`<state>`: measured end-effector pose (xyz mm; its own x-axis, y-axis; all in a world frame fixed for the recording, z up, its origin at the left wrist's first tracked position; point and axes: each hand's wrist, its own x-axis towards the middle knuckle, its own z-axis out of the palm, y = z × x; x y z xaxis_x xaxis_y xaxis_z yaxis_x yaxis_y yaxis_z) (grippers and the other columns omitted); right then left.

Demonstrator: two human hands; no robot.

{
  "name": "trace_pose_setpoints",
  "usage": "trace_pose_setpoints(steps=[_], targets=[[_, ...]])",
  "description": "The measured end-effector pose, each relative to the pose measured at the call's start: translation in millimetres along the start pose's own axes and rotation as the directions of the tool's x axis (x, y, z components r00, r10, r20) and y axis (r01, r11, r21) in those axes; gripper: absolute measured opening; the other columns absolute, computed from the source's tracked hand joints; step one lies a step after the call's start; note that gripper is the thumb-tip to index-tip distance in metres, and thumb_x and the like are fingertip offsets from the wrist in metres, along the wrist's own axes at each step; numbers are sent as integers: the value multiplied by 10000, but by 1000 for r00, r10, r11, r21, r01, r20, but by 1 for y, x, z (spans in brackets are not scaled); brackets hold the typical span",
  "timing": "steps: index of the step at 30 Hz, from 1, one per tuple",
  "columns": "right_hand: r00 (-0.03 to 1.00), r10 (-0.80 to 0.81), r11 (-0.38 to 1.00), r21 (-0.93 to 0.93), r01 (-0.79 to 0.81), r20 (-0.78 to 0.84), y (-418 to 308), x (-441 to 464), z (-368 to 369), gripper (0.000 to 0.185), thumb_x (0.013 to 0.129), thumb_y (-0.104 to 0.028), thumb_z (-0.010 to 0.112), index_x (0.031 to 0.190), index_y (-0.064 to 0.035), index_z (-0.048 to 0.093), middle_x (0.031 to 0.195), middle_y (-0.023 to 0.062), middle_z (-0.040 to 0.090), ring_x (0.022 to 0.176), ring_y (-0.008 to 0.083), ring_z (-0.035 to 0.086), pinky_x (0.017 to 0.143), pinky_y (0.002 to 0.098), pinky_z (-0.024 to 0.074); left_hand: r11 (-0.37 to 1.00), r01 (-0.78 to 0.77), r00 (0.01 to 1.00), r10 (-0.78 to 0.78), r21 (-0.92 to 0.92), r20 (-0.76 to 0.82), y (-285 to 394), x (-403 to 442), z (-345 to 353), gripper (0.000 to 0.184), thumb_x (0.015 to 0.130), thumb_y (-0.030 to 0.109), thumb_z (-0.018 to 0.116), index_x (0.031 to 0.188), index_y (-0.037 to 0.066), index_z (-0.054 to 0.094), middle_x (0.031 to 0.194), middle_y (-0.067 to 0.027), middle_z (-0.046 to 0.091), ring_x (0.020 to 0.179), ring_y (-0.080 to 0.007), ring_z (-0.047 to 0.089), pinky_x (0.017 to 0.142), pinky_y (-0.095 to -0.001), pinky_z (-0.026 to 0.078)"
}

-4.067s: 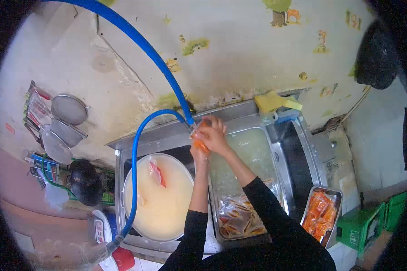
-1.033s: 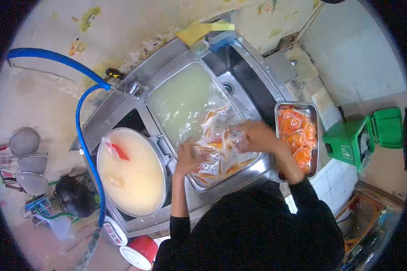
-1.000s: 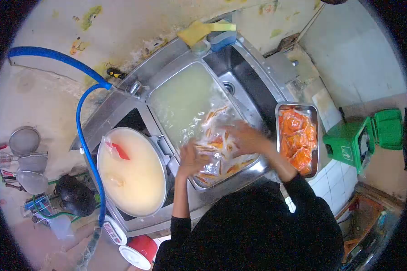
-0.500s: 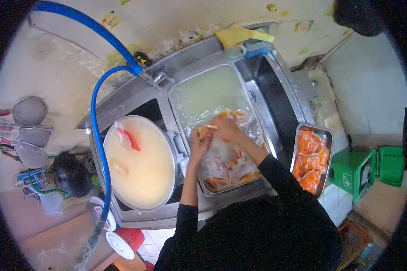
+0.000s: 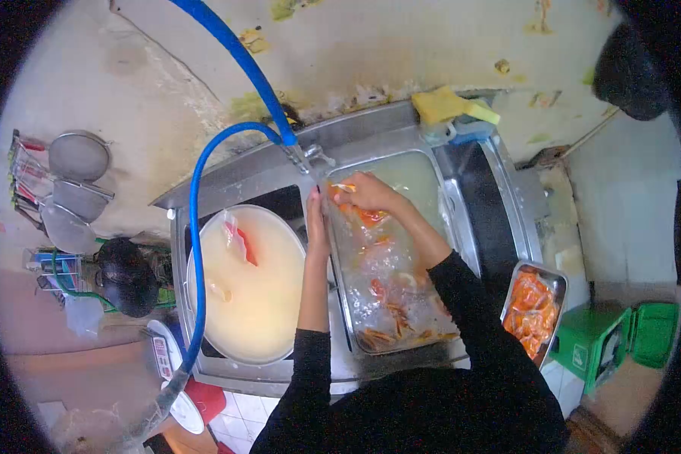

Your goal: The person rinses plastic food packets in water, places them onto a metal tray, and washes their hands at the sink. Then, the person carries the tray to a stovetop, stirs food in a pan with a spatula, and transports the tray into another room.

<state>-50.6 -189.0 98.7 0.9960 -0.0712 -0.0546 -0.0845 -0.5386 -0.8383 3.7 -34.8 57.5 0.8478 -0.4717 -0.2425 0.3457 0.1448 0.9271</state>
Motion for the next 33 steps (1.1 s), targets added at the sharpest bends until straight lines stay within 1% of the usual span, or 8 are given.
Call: trace_pose_setpoints(steps=[3, 7, 11, 16, 19, 21, 31, 33], targets=[[996, -78, 973, 216, 84, -34, -12, 19, 1, 337, 748, -387, 598, 893, -86, 643, 785, 143, 635, 755, 304, 608, 688, 368, 448, 798, 227, 970, -135, -558, 203, 13, -2, 5, 584, 820, 495, 483, 1231, 85, 423, 1258, -70, 432, 1154, -233, 402, 970, -379, 298], [962, 7, 994, 109, 23, -272, -33, 37, 14, 341, 749, -377, 600, 821, -45, 631, 762, 126, 624, 784, 294, 602, 703, 370, 443, 689, 25, 995, 53, -725, 84, 15, 13, 18, 345, 871, 359, 463, 1095, 106, 532, 1059, -50, 570, 1013, -194, 519, 895, -338, 386], [816, -35, 978, 148, 147, -577, -35, 55, 36, 542, 771, -440, 557, 1084, -23, 407, 1077, 234, 468, 902, 424, 528, 765, 457, 429, 685, -414, 897, 421, -599, -137, 9, 32, 27, 357, 892, 225, 460, 1209, 74, 399, 1112, -64, 519, 1009, -184, 516, 849, -300, 430], [902, 138, 989, 15, -144, -408, -58, 53, 31, 514, 798, -377, 553, 1120, -31, 352, 1054, 245, 425, 980, 438, 472, 757, 481, 433, 816, -549, 806, 461, -178, -372, 19, 27, 41, 401, 889, 190, 460, 1250, 63, 342, 1134, -80, 495, 1003, -168, 509, 855, -290, 419], [857, -400, 821, -542, 177, -325, -33, 70, 44, 468, 805, -308, 550, 1151, -48, 375, 1045, 248, 408, 1025, 420, 432, 796, 470, 418, 865, -496, 819, 496, 80, -290, 18, 37, 28, 317, 886, 232, 478, 1143, 56, 419, 1048, -54, 519, 930, -158, 531, 806, -268, 425], [863, -186, 943, 163, 292, -469, -31, 71, 47, 414, 789, -219, 562, 1151, -65, 433, 1028, 230, 403, 1045, 390, 406, 861, 438, 390, 851, -465, 879, 409, -247, -244, 20, 37, 28, 316, 894, 282, 459, 1103, 44, 448, 1013, -58, 530, 908, -150, 524, 792, -266, 416], [727, -92, 966, 116, 231, -680, -20, 59, 39, 367, 708, -225, 670, 980, -41, 507, 952, 160, 467, 915, 272, 476, 790, 358, 403, 882, -471, 841, 455, 18, -295, 32, 33, 30, 298, 904, 307, 443, 983, 33, 529, 901, -62, 561, 827, -133, 526, 732, -252, 423], [896, 94, 954, 298, 44, -435, -13, 59, 24, 332, 689, -236, 698, 887, -34, 523, 758, 98, 516, 760, 199, 520, 713, 322, 430, 951, -266, 959, 245, -156, -139, 33, 31, 28, 294, 905, 292, 446, 962, 22, 546, 873, -51, 570, 807, -135, 532, 717, -260, 432]])
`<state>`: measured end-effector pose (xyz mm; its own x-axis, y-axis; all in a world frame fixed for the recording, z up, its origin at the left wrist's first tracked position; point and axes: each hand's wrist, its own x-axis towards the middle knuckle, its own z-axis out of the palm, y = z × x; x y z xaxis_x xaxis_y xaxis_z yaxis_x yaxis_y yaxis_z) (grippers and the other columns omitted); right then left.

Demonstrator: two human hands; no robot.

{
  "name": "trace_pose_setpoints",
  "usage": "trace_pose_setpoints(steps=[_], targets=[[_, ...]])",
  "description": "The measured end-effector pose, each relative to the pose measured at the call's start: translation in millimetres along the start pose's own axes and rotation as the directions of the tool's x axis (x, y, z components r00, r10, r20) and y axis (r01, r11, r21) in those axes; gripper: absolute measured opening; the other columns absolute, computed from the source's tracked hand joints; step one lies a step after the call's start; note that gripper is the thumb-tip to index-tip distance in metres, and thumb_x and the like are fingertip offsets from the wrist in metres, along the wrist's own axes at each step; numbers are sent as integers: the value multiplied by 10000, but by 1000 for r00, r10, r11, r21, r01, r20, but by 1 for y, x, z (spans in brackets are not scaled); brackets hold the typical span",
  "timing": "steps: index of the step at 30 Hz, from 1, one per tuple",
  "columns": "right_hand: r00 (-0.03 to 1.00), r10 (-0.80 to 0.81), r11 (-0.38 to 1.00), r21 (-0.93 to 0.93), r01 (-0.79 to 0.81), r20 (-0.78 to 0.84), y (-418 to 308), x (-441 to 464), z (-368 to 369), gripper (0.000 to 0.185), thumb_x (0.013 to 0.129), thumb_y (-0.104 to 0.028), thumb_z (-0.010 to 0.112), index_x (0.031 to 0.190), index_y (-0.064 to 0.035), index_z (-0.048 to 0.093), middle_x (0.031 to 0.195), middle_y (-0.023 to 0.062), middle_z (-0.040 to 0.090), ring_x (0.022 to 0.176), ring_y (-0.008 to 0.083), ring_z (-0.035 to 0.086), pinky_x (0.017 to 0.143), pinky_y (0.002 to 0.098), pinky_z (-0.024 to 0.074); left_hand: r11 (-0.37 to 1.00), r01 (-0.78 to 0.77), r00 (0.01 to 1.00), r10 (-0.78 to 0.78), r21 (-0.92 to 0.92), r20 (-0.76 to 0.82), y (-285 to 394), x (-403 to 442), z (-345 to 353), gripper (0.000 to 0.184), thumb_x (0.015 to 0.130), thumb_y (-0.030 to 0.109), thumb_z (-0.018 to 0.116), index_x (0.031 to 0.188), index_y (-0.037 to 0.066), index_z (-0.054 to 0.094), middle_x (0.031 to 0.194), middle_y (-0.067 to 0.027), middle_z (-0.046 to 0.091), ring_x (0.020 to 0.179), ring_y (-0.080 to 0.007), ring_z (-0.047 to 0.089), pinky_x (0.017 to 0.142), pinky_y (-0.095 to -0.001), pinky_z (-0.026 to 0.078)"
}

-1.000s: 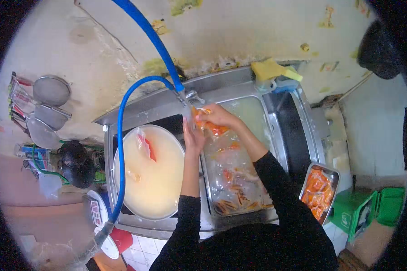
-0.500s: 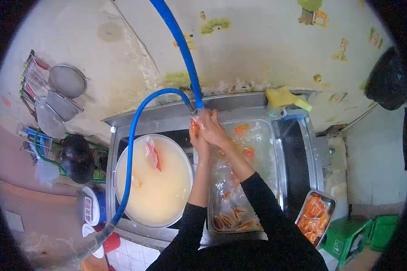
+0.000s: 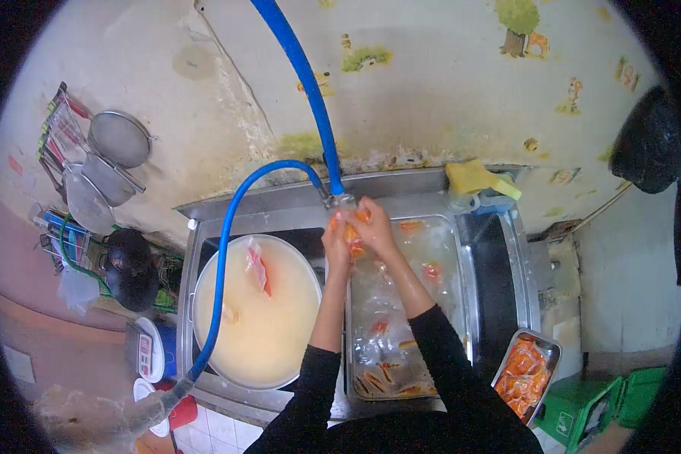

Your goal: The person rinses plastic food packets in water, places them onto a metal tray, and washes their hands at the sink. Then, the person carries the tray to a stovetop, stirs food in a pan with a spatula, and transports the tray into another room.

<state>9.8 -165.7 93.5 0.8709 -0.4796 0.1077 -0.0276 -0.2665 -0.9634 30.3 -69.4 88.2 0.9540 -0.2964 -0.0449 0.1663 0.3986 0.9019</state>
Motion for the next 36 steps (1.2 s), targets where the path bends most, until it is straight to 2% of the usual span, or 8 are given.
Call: trace_pose_setpoints(steps=[4, 7, 12, 18, 24, 27, 30, 36], targets=[[1000, -23, 992, -127, 21, -14, -5, 0, -8, 267, 693, -201, 699, 823, -32, 540, 643, 69, 532, 661, 151, 534, 649, 300, 441, 999, 47, 998, -47, 16, 36, 0, 2, 3, 331, 909, 313, 429, 1001, 15, 542, 893, -59, 573, 818, -137, 540, 708, -268, 439], [999, -24, 864, 503, 35, -28, -18, -9, -7, 151, 751, -133, 650, 786, -19, 558, 712, 54, 576, 741, 107, 550, 702, 257, 436, 994, -32, 999, 31, 102, 19, 3, 1, 8, 358, 918, 328, 390, 1019, 17, 534, 920, -65, 561, 852, -140, 532, 735, -272, 431], [956, -204, 974, 52, 219, -210, -21, -10, -9, 74, 770, -81, 590, 797, -15, 574, 723, 97, 614, 709, 152, 597, 658, 292, 460, 961, -275, 960, 277, 41, -38, -11, -3, 0, 323, 907, 282, 387, 1098, 43, 487, 953, -64, 535, 864, -144, 533, 745, -272, 444], [994, -109, 975, -197, 102, -25, -70, -24, -20, 273, 781, -323, 572, 820, -56, 616, 781, 157, 612, 704, 352, 590, 600, 420, 457, 998, 34, 999, -36, -56, -26, -8, -10, -6, 242, 897, 217, 450, 1016, 16, 516, 946, -45, 532, 832, -117, 515, 712, -233, 428], [891, -381, 761, -631, 151, -247, -39, -3, 2, 314, 783, -324, 583, 877, -27, 614, 988, 144, 590, 885, 314, 574, 737, 414, 442, 986, -158, 987, 157, 57, 19, -17, -3, -12, 263, 915, 246, 436, 1024, 29, 537, 890, -25, 545, 804, -82, 498, 691, -217, 416], [983, -103, 992, 50, 112, -151, -18, -1, 13, 265, 770, -269, 599, 885, -31, 606, 991, 133, 588, 917, 293, 563, 752, 392, 435, 935, -280, 956, 293, 218, -29, -9, -2, -6, 315, 918, 279, 420, 1073, 20, 512, 912, -43, 558, 833, -121, 511, 741, -257, 416], [988, -83, 995, 72, 74, 133, -20, -13, -3, 212, 764, -232, 603, 853, -40, 587, 936, 152, 590, 884, 305, 567, 730, 412, 430, 833, -366, 916, 401, 415, 2, 23, -10, 9, 317, 923, 286, 410, 995, 2, 530, 875, -49, 546, 805, -137, 499, 739, -271, 407], [987, -159, 943, -302, 141, -35, -40, -1, -27, 228, 781, -285, 585, 868, -74, 591, 605, 154, 550, 595, 324, 567, 548, 385, 433, 838, -141, 990, 102, 527, 102, 1, 3, -26, 371, 917, 347, 409, 940, 0, 537, 817, -51, 535, 762, -120, 480, 685, -269, 399]])
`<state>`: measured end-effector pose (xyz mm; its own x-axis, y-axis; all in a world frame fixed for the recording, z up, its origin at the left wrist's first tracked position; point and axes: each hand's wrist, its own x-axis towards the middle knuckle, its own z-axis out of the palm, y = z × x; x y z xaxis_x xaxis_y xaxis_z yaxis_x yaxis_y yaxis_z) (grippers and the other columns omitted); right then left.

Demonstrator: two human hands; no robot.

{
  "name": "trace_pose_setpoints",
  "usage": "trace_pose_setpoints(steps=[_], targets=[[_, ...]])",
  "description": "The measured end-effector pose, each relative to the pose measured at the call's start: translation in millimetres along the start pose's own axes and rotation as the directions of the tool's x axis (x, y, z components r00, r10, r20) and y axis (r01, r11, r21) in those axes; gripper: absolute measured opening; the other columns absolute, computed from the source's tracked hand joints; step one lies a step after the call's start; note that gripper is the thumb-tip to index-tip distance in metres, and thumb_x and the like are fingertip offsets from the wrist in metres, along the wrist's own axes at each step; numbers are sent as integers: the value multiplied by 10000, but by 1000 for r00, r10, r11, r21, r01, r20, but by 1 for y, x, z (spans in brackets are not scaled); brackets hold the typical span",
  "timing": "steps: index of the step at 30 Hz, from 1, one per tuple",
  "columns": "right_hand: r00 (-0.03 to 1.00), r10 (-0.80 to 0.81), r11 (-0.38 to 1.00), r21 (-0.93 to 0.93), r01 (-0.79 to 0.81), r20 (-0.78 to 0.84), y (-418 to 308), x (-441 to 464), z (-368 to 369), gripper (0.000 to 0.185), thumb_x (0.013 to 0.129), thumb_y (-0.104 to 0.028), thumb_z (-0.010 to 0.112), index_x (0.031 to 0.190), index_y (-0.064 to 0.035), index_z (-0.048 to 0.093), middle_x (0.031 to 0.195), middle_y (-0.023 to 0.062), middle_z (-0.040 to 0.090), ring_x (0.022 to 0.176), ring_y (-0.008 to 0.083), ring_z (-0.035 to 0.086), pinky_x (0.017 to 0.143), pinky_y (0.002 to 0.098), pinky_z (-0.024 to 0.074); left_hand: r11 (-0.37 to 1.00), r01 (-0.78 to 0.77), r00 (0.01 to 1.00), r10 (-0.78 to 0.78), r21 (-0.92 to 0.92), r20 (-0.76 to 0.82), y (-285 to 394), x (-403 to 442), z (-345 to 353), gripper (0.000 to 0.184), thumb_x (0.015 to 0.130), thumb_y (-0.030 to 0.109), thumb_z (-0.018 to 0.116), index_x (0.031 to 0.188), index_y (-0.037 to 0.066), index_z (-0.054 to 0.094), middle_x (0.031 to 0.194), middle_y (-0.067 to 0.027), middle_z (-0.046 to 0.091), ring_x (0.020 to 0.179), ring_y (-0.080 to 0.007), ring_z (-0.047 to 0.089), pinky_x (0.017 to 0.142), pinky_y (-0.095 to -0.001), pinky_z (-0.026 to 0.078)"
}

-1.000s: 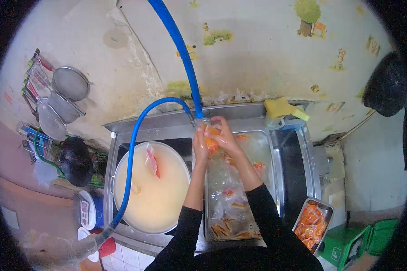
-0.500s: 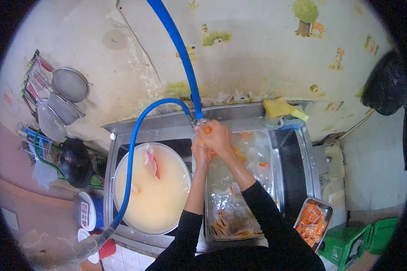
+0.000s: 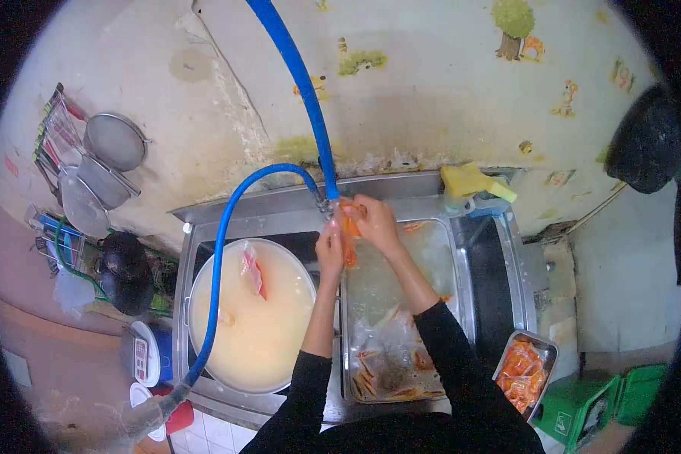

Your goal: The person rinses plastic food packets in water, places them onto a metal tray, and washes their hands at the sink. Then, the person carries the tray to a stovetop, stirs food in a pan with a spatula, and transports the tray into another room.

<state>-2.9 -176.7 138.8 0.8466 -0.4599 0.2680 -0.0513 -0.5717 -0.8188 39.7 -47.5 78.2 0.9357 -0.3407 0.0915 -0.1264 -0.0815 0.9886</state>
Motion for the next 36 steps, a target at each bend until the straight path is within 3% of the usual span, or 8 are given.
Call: trace_pose_setpoints(steps=[4, 8, 12, 14, 16, 19, 25, 36], targets=[[996, -70, 997, -50, 67, -63, -9, -5, 11, 245, 790, -315, 563, 889, -92, 590, 594, 163, 556, 588, 364, 560, 519, 416, 430, 860, 171, 985, -143, -481, 96, -9, -6, 19, 407, 915, 364, 401, 1124, 32, 512, 881, -17, 549, 737, -75, 470, 606, -214, 384], [997, 71, 994, -86, -72, -8, 2, -12, 24, 279, 789, -306, 571, 958, -84, 578, 690, 186, 599, 651, 396, 578, 581, 451, 443, 750, 16, 1000, -28, -661, -8, 15, -14, 28, 385, 887, 287, 491, 1162, 19, 483, 933, -58, 563, 771, -85, 513, 637, -223, 422], [979, -190, 969, 176, 174, 78, 34, -18, 22, 320, 776, -273, 603, 966, -17, 575, 700, 135, 613, 593, 295, 574, 569, 400, 444, 815, 108, 988, -149, -569, -26, 11, -15, 14, 307, 881, 241, 502, 1070, -1, 515, 963, -73, 576, 827, -128, 567, 707, -249, 472], [963, -208, 968, 177, 177, 171, 27, -20, 9, 327, 773, -265, 611, 962, 0, 578, 710, 107, 614, 598, 227, 569, 573, 358, 446, 902, -163, 976, 87, -399, -201, -4, -7, 15, 265, 879, 211, 508, 1049, 10, 531, 934, -65, 576, 802, -133, 562, 693, -263, 466], [915, 155, 943, 220, -250, 373, 16, -18, 2, 290, 780, -242, 611, 966, -19, 599, 752, 61, 602, 652, 129, 536, 604, 274, 435, 922, -99, 984, 36, -374, -172, 17, -17, 17, 247, 879, 208, 511, 1030, 15, 542, 928, -61, 572, 794, -122, 549, 683, -248, 450], [910, 167, 832, 442, -336, 379, 9, -22, -3, 269, 790, -230, 617, 958, -20, 614, 755, 12, 586, 696, 61, 509, 607, 221, 413, 946, -259, 947, 208, -196, -244, 26, -15, 18, 214, 878, 198, 513, 986, 17, 553, 904, -48, 570, 786, -97, 525, 670, -224, 425], [993, -74, 852, 523, 17, 90, 17, -19, 10, 253, 798, -224, 625, 919, -3, 624, 736, -11, 592, 663, 46, 493, 581, 208, 407, 959, -228, 969, 207, -167, -133, 29, -16, 14, 179, 882, 183, 503, 931, 18, 553, 787, -5, 525, 736, -65, 486, 650, -211, 405], [997, -20, 800, 599, -31, 78, 19, -19, 17, 209, 767, -183, 651, 860, 4, 637, 739, -2, 602, 669, 66, 506, 575, 234, 407, 961, -160, 986, 143, -224, -91, 21, -15, 15, 229, 883, 219, 505, 1004, 29, 544, 885, -35, 557, 770, -87, 518, 664, -236, 434]])
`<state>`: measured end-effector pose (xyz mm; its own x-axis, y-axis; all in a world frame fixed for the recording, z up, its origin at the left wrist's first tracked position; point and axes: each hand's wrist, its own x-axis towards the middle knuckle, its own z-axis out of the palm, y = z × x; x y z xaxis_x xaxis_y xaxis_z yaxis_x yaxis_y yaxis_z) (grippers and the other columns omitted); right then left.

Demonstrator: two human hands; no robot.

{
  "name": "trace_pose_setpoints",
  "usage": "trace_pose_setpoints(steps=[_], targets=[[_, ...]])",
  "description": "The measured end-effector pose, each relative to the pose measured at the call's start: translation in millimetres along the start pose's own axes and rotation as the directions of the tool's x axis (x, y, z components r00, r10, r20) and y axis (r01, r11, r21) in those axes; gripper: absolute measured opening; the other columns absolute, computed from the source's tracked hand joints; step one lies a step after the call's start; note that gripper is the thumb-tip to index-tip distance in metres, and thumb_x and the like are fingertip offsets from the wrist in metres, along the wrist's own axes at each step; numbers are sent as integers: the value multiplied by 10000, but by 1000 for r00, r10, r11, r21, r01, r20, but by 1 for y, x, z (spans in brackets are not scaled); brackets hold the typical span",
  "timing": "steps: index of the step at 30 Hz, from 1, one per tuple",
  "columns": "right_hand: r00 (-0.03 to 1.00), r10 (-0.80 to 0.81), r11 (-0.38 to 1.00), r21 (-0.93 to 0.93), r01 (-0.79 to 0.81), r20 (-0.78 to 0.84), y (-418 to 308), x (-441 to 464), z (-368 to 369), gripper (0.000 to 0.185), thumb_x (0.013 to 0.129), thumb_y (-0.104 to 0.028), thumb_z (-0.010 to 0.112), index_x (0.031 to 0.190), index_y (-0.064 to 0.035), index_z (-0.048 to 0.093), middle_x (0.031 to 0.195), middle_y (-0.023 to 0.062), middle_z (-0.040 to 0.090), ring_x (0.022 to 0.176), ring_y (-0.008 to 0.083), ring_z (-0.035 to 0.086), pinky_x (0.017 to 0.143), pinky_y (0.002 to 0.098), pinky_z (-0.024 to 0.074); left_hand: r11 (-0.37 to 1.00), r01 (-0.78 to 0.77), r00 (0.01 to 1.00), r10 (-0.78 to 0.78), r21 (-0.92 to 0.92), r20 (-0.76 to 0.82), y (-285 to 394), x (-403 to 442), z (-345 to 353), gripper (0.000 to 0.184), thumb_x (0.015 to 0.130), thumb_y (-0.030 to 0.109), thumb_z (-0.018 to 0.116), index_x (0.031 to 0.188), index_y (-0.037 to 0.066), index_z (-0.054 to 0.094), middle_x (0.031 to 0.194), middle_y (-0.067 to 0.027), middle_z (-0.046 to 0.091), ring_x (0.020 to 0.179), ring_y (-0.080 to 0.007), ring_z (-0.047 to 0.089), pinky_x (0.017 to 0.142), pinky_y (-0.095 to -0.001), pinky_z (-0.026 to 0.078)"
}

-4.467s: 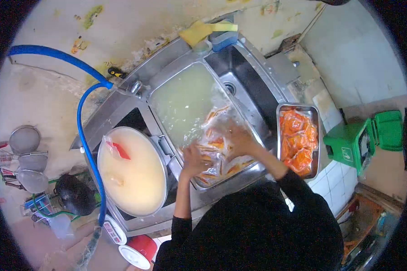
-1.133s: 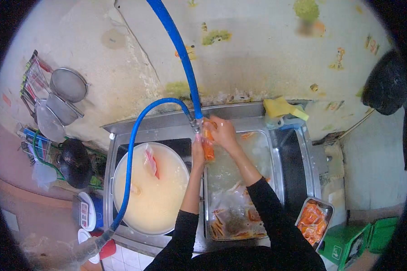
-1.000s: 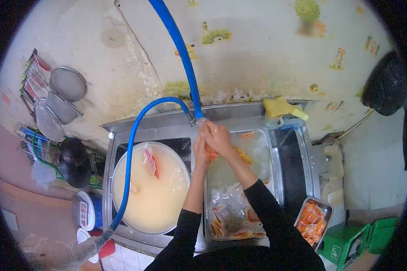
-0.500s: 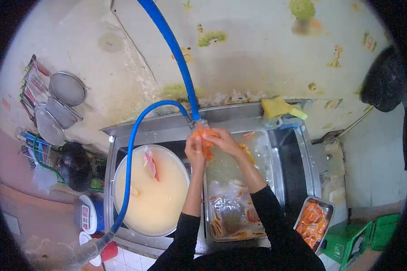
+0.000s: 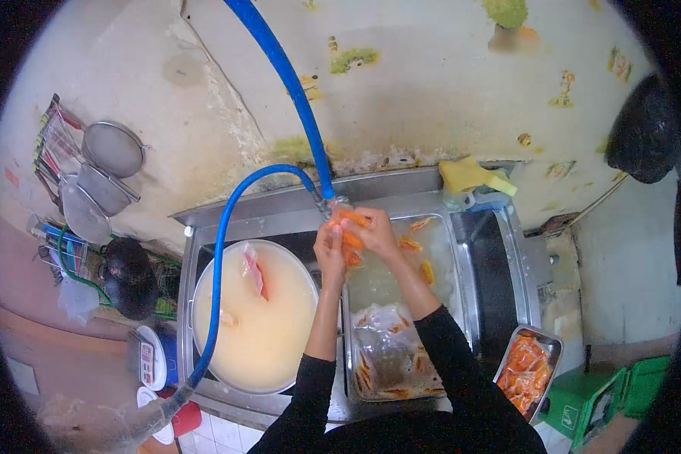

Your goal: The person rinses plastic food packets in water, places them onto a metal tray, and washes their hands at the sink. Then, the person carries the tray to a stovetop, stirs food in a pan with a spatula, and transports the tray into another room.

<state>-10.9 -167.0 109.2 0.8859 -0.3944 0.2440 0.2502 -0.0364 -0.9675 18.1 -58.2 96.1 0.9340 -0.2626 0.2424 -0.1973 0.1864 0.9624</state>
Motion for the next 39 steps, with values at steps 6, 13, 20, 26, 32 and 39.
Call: trace_pose_setpoints(steps=[6, 13, 20, 26, 32, 39], targets=[[998, -57, 947, -317, 50, -12, -14, -2, -4, 233, 750, -194, 657, 871, 0, 617, 727, 57, 613, 682, 115, 536, 618, 270, 426, 947, 174, 984, -159, -270, 77, 0, -3, 2, 297, 885, 254, 502, 1060, 15, 531, 944, -52, 567, 837, -101, 525, 718, -236, 429], [982, -185, 983, -8, 185, 21, 11, 14, -8, 269, 768, -224, 608, 942, -26, 555, 760, 179, 601, 709, 318, 599, 600, 376, 450, 997, 6, 1000, -4, -78, 26, -3, 11, 3, 388, 871, 350, 506, 1066, 15, 528, 895, -50, 573, 630, -95, 557, 510, -225, 456], [997, 38, 880, -471, -67, -70, -43, 12, 20, 199, 812, -183, 552, 958, -49, 539, 861, 182, 601, 819, 273, 598, 705, 361, 452, 826, 428, 903, -407, -366, 137, -6, 15, 1, 497, 897, 497, 315, 1021, 70, 538, 844, 1, 571, 669, -71, 555, 486, -190, 436], [945, -262, 856, -404, 322, 197, -5, 14, 24, 133, 786, -144, 542, 875, -44, 537, 818, 169, 601, 805, 283, 599, 678, 365, 458, 735, 429, 885, -458, -524, 81, -23, 15, -14, 535, 878, 546, 293, 1107, 105, 493, 979, -23, 581, 842, -144, 571, 719, -282, 475], [976, -73, 959, -283, 12, -204, 28, 25, 19, 149, 750, -96, 577, 881, -41, 533, 790, 114, 602, 735, 260, 597, 674, 360, 459, 672, 487, 851, -510, -557, 128, -14, 18, -9, 491, 877, 493, 337, 1038, 72, 532, 949, -53, 592, 848, -167, 571, 732, -292, 466], [995, -48, 998, -53, 43, -86, 14, 16, -8, 263, 749, -190, 641, 959, -64, 546, 826, 96, 621, 756, 215, 599, 692, 327, 467, 423, 342, 910, -372, -839, 184, -25, 23, -6, 311, 812, 264, 491, 1035, 50, 530, 982, -75, 569, 952, -211, 529, 856, -356, 408]])
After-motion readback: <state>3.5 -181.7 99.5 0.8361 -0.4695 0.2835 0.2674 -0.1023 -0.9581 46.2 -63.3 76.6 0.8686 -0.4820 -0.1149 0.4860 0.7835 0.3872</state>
